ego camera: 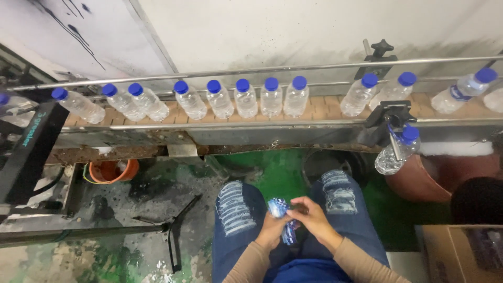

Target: Manually applying labels to water bottles as they move along a conveyor belt in a production facility.

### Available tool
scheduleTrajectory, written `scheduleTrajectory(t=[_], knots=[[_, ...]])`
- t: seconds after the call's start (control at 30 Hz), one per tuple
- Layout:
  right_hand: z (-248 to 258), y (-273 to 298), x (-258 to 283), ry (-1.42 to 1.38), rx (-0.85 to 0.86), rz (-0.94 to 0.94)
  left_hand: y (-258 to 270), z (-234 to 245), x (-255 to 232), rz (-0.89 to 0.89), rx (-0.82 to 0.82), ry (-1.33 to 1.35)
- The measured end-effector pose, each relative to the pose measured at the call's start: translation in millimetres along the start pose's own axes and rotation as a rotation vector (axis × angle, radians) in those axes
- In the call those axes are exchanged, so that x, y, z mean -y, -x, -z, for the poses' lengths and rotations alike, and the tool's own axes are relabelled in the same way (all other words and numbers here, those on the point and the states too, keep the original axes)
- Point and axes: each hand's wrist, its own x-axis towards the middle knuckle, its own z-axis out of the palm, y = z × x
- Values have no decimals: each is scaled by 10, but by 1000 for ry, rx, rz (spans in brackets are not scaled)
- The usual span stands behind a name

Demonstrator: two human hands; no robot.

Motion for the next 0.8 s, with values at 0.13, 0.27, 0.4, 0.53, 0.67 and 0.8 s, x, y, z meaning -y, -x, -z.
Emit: scheduleTrajectory(t=[0.13,0.27,0.4,0.53,0.67,0.8], knots=[[44,-73,32,47,30,27,-12,-10,-38,30,-89,30],[130,-146,106,334,101,142,-60,96,27,-15,-55,50],[268,-289,35,517,108,227,-61,94,11,-14,-51,41],[251,-310,-17,564,22,300,-49,35,-48,-60,-28,-5],[190,-234,90,386,94,306,-201,165,66,-68,-150,-35],[79,-186,182,-352,458,240,-13,-39,-201,-69,-74,51]])
